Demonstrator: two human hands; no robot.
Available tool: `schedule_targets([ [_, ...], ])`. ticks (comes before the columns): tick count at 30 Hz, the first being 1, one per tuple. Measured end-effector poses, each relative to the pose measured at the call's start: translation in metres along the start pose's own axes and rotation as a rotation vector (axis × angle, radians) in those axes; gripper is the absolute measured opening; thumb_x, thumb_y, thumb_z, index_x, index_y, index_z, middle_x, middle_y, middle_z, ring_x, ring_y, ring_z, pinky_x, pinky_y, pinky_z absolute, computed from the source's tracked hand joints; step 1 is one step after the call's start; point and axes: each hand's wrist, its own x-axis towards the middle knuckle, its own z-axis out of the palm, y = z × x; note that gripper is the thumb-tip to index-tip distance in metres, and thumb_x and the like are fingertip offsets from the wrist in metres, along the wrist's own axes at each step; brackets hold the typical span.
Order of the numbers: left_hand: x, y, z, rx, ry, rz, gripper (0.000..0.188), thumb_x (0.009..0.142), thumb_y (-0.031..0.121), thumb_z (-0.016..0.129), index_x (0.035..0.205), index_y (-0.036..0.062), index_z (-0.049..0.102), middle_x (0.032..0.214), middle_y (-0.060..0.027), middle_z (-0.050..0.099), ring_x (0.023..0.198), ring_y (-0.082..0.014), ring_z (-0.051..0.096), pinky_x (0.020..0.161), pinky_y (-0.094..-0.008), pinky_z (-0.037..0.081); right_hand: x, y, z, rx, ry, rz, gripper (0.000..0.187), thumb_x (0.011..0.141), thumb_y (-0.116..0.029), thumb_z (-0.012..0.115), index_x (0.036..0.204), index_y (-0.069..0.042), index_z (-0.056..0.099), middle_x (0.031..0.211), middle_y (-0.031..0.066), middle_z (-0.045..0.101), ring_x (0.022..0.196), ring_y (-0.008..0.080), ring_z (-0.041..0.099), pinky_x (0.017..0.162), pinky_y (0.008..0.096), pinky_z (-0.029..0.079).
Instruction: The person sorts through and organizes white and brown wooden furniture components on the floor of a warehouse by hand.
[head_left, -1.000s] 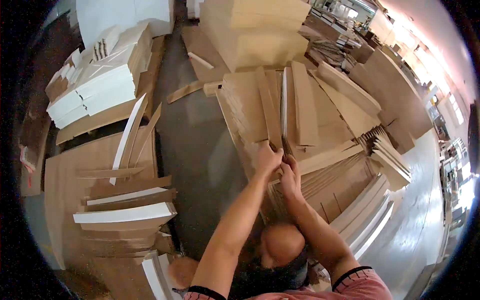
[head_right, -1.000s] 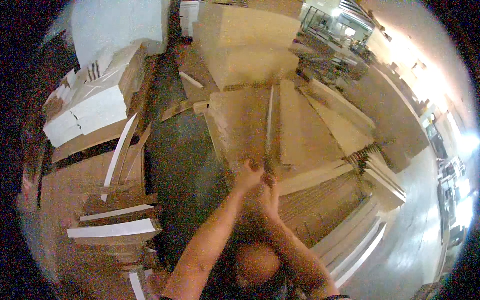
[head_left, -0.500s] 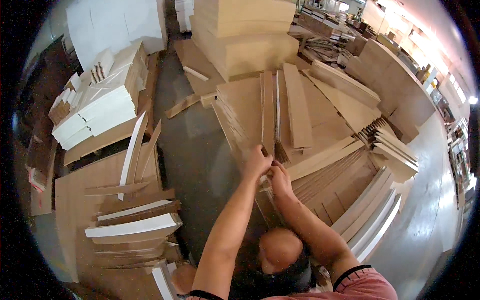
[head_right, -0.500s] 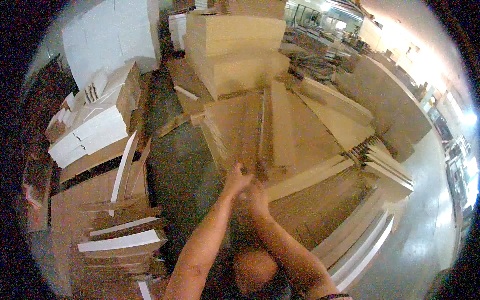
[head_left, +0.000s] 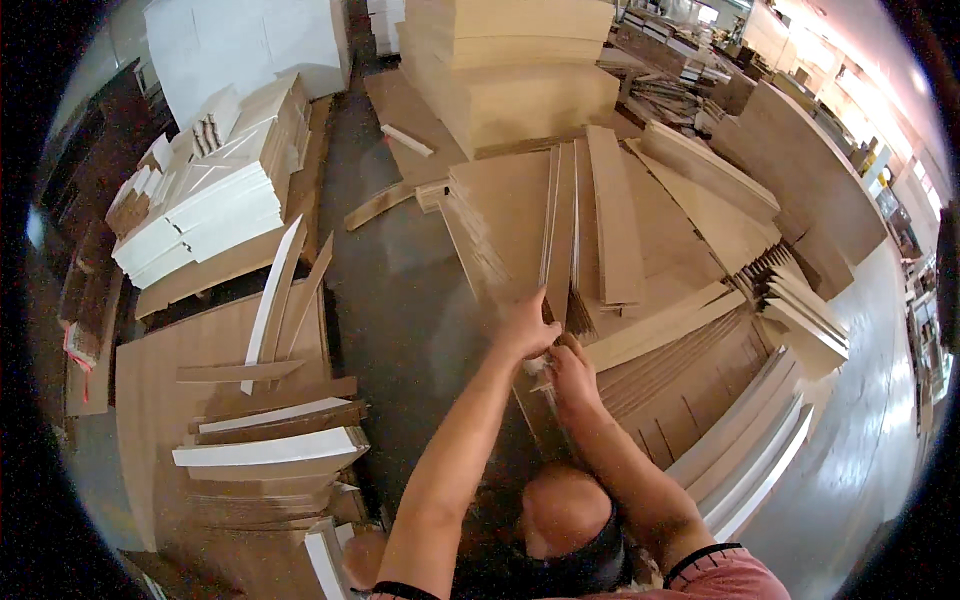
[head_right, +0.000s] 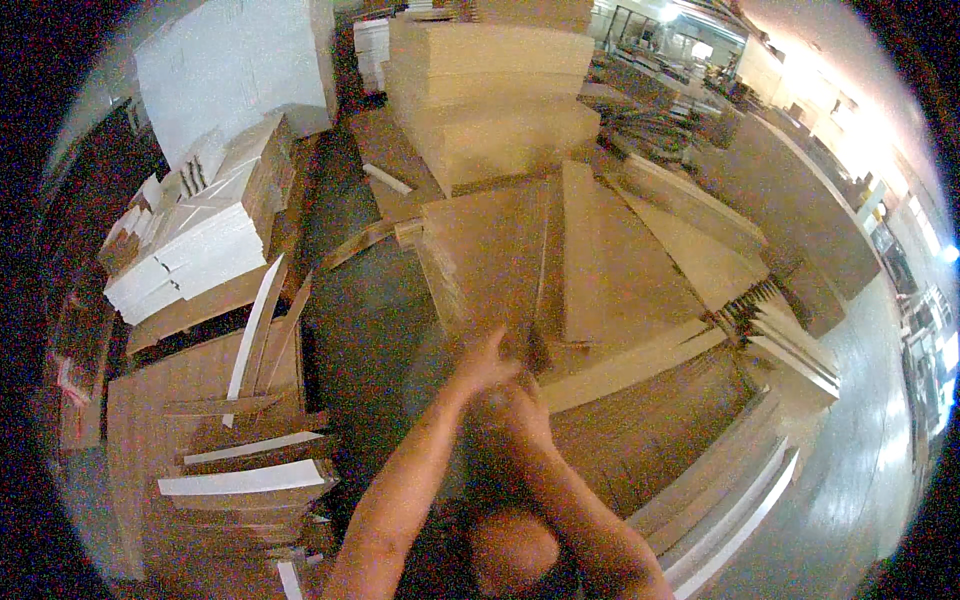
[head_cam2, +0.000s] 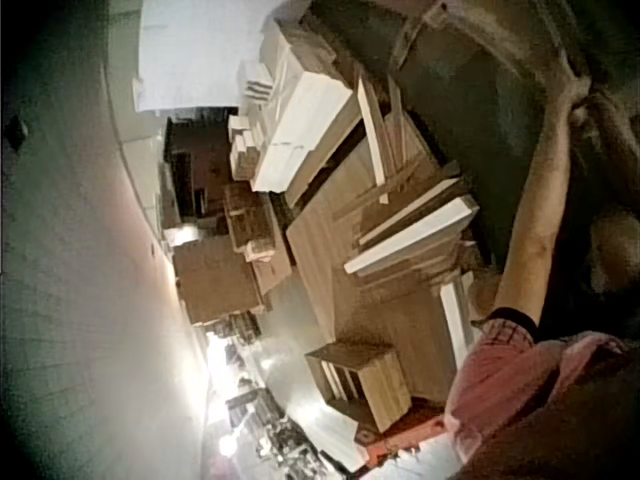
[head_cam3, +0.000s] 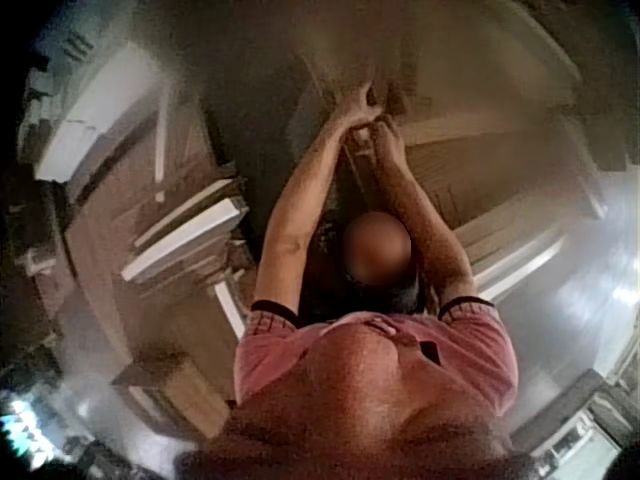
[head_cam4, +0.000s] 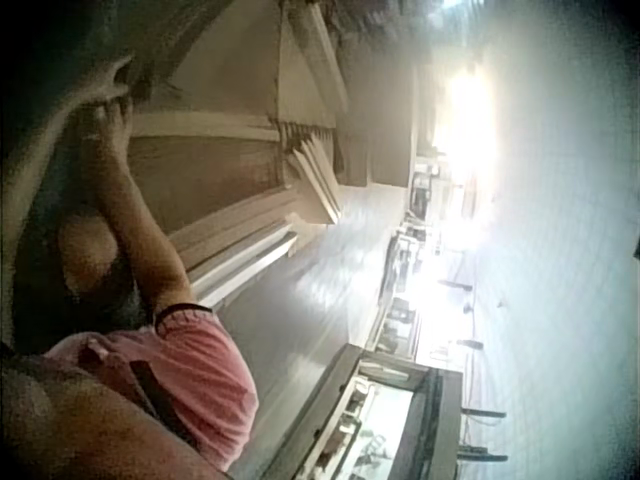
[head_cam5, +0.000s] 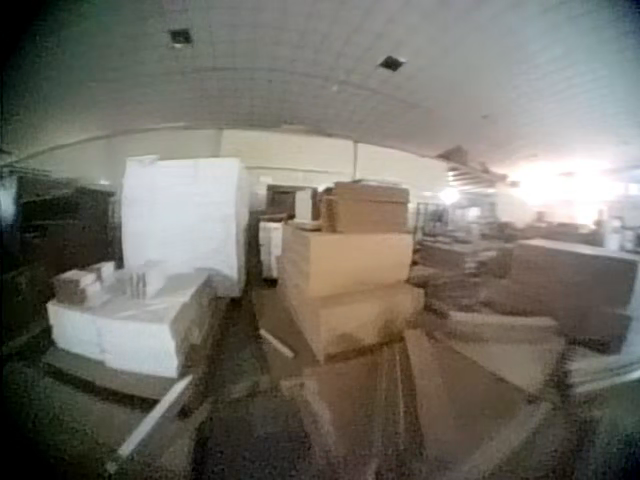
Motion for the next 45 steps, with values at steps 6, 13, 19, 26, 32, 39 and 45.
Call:
schedule_targets([
  [6,0.018,0.018,-0.004,-0.076,-0.051,-0.281,0.076,0.084,0.045,0.065,0.145,0.007,0.039,0.127,-0.0232,0.06,0.119,-0.0386,0.056,0.104,-0.0469,0.043,-0.023,-0.017,0.011,0.076,0.059,-0.119,0.051,0.093,-0.009,0.053,0.142,0.0,0.041,0.14,0.0088,0.047,0.126,0.017,0.045,0.101,0.0292,0.037],
  [13,0.091,0.013,-0.004,-0.333,0.14,-0.252,0.073,0.09,0.046,0.059,0.146,0.0046,0.037,0.138,-0.0233,0.052,0.127,-0.0394,0.05,0.107,-0.0448,0.04,-0.058,-0.035,0.022,-0.112,-0.078,-0.575,0.052,0.089,-0.001,0.052,0.14,0.0,0.042,0.141,0.0084,0.045,0.129,0.018,0.041,0.105,0.0328,0.032],
  [19,0.135,-0.001,0.035,-0.13,0.117,-0.208,0.071,0.09,0.041,0.061,0.144,0.0017,0.038,0.141,-0.0229,0.049,0.129,-0.0392,0.047,0.108,-0.043,0.039,-0.044,-0.027,0.038,-0.1,-0.096,-0.569,0.042,0.089,0.001,0.052,0.131,0.001,0.048,0.126,0.0069,0.052,0.113,0.0141,0.047,0.097,0.0292,0.037],
  [26,0.138,0.001,0.033,-0.174,0.085,-0.193,0.072,0.092,0.039,0.062,0.147,0.0038,0.033,0.133,-0.02,0.056,0.124,-0.0327,0.054,0.102,-0.0413,0.044,-0.036,-0.028,0.035,-0.129,-0.168,-0.568,0.038,0.089,0.0,0.052,0.127,-0.001,0.05,0.123,0.0048,0.053,0.111,0.0136,0.047,0.097,0.0279,0.036],
  [32,0.05,-0.026,-0.056,-0.458,0.152,-0.019,0.051,0.093,0.034,0.061,0.133,0.0022,0.053,0.1,-0.0141,0.072,0.092,-0.0248,0.069,0.082,-0.0364,0.053,-0.04,-0.022,0.03,-0.255,-0.087,-0.563,0.034,0.09,-0.007,0.053,0.124,-0.001,0.053,0.123,0.0085,0.054,0.117,0.0211,0.048,0.105,0.0339,0.034],
  [39,-0.233,-0.056,-0.186,-0.23,0.03,-0.241,0.027,0.098,0.013,0.052,0.122,0.0019,0.061,0.098,-0.012,0.073,0.093,-0.0208,0.069,0.082,-0.0348,0.053,-0.046,0.019,0.042,-0.296,-0.267,-0.603,0.022,0.097,-0.01,0.048,0.112,0.0,0.06,0.11,0.0076,0.062,0.105,0.0182,0.056,0.093,0.0322,0.043],
  [45,-0.49,-0.097,-0.239,-0.506,0.713,-0.737,0.033,0.097,0.021,0.061,0.122,0.0012,0.06,0.112,-0.0102,0.068,0.1,-0.0205,0.065,0.087,-0.0331,0.053,-0.065,0.026,0.098,-0.753,-0.847,-0.561,0.018,0.095,-0.006,0.058,0.112,-0.003,0.06,0.112,0.0087,0.064,0.094,0.019,0.061,0.084,0.0339,0.051],
])
